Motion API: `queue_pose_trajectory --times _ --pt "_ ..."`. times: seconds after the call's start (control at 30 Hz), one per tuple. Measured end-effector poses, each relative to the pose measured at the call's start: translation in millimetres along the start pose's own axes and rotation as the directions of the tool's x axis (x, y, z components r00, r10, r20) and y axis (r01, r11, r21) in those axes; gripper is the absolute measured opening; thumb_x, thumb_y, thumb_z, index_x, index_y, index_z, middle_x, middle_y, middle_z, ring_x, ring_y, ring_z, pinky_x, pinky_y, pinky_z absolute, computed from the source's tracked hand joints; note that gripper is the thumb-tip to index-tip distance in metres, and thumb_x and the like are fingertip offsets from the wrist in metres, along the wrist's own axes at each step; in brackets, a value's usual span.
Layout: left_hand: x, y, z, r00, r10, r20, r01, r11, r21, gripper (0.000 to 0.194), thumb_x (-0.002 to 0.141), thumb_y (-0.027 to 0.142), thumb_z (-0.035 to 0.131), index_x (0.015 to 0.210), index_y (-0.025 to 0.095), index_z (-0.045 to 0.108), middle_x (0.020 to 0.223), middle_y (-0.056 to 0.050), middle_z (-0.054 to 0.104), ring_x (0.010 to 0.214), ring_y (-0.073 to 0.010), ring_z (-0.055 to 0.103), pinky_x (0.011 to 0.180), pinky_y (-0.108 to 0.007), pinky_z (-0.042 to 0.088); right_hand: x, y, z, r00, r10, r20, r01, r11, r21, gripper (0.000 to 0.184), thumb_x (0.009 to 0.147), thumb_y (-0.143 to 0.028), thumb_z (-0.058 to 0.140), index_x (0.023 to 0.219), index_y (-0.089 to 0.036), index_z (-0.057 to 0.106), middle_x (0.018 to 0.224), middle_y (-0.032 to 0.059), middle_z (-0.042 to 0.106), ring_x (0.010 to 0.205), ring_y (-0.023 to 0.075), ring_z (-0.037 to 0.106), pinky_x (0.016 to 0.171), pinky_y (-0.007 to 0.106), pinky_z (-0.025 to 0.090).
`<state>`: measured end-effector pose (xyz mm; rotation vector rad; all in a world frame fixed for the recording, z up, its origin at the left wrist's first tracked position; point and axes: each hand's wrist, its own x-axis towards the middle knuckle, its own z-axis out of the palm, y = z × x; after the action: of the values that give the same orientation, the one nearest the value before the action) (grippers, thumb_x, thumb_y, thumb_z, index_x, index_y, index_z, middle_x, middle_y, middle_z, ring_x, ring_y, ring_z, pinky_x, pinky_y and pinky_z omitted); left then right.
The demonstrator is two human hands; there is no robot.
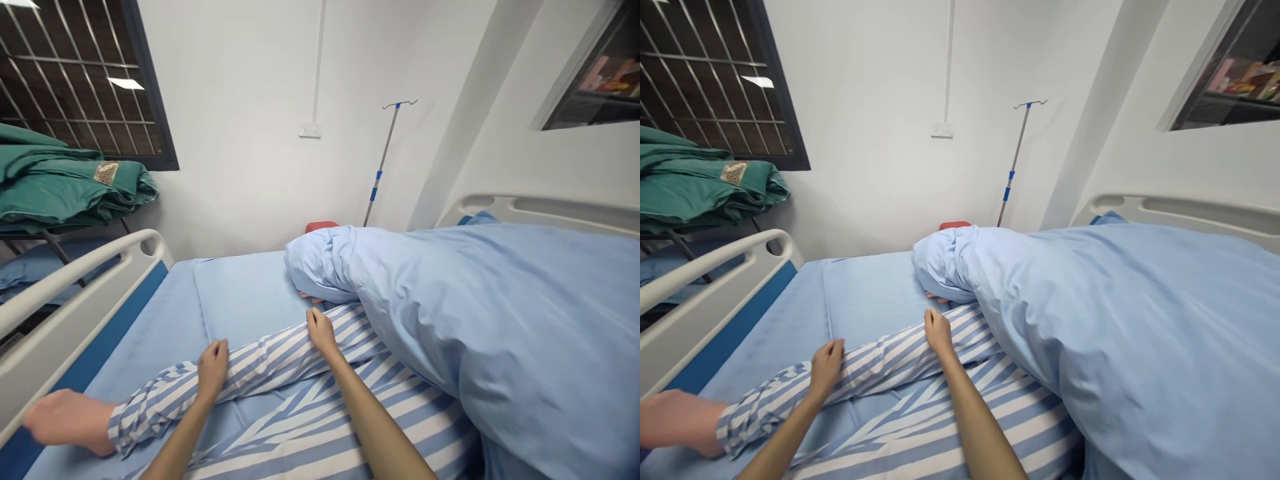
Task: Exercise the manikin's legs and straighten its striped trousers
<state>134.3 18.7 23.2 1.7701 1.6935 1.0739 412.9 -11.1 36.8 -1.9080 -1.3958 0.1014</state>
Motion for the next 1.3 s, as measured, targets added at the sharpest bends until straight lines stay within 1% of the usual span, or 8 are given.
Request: queue_pose_trajectory --times 0.13,0.23,0.43,0.67,0.83,1.0,1.17,1.3 --pt "0 -74 -82.2 0.999 0.04 -0.036 -0.029 0.961 0.275 0.032 0.081 0.04 0.037 0.056 0.022 0.044 0.053 0.002 0.049 0.056 -0.0143 0.047 0.057 -0.025 0.032 0 -11 -1 0.993 -0.007 0.116 0.032 0.976 -0.215 0.031 0.09 -0.026 0.033 0.075 -0.017 0.058 0.069 0.0055 0.061 0.067 0.0151 0.054 0.061 0.025 0.028" --pt "-2 -97 -111.3 0.987 0.157 0.028 -0.155 0.912 0.379 0.02 0.076 0.033 0.042 0.063 0.023 0.053 0.065 -0.001 0.06 0.067 -0.0179 0.054 0.062 -0.026 0.036 -5 -28 4 0.993 -0.002 0.12 0.033 0.967 -0.255 0.027 0.088 -0.021 0.038 0.075 -0.015 0.06 0.071 0.0102 0.063 0.069 0.0174 0.056 0.062 0.026 0.028" --pt "-4 -105 -101.9 0.975 0.216 0.05 -0.21 0.831 0.515 0.021 0.077 0.028 0.04 0.076 0.025 0.06 0.083 -0.005 0.067 0.082 -0.0228 0.058 0.068 -0.029 0.039 -49 -122 55 0.981 -0.106 0.165 0.127 0.984 -0.126 0.029 0.087 -0.021 0.039 0.065 -0.019 0.058 0.062 0.0041 0.062 0.056 0.013 0.051 0.054 0.026 0.023" --pt "9 -92 -108.4 0.995 0.053 -0.082 -0.042 0.991 0.127 0.024 0.079 0.034 0.038 0.063 0.022 0.05 0.064 -0.001 0.059 0.064 -0.0166 0.053 0.063 -0.026 0.038 -115 -238 156 0.955 -0.248 0.162 0.144 0.866 0.478 0.032 0.085 -0.023 0.035 0.055 -0.019 0.045 0.05 -0.002 0.047 0.05 0.0112 0.04 0.05 0.024 0.022" --pt "16 -57 -87.2 0.976 -0.172 -0.136 0.115 0.929 -0.352 0.034 0.081 0.043 0.032 0.055 0.022 0.035 0.048 0.005 0.037 0.051 -0.0126 0.041 0.053 -0.024 0.035 -115 -233 165 0.949 -0.156 0.273 -0.058 0.767 0.639 0.032 0.083 -0.025 0.034 0.053 -0.019 0.038 0.049 -0.0038 0.04 0.051 0.0108 0.037 0.049 0.023 0.025" --pt "8 -51 -59.6 0.984 -0.147 -0.1 0.136 0.984 -0.112 0.032 0.078 0.04 0.039 0.054 0.021 0.044 0.052 0.003 0.046 0.055 -0.0129 0.041 0.055 -0.024 0.029 -92 -206 129 0.958 -0.196 0.207 0.019 0.767 0.641 0.032 0.086 -0.031 0.035 0.057 -0.019 0.036 0.053 -0.0056 0.036 0.053 0.0095 0.035 0.053 0.022 0.026" --pt "5 -27 -34.1 0.991 -0.101 -0.093 0.075 0.964 -0.254 0.036 0.082 0.041 0.034 0.053 0.021 0.038 0.05 0.004 0.039 0.054 -0.0121 0.04 0.057 -0.024 0.031 -78 -179 110 0.952 -0.155 0.263 -0.057 0.757 0.651 0.035 0.087 -0.036 0.034 0.056 -0.019 0.035 0.052 -0.0053 0.036 0.053 0.0097 0.036 0.053 0.022 0.028" --pt "3 -3 -10.6 0.996 -0.084 -0.039 0.079 0.989 -0.125 0.033 0.081 0.039 0.038 0.054 0.02 0.04 0.05 0.004 0.04 0.054 -0.0116 0.038 0.056 -0.024 0.027 -66 -159 95 0.973 -0.145 0.182 -0.007 0.762 0.647 0.035 0.088 -0.037 0.035 0.059 -0.019 0.038 0.053 -0.0052 0.037 0.053 0.0094 0.036 0.053 0.022 0.029"
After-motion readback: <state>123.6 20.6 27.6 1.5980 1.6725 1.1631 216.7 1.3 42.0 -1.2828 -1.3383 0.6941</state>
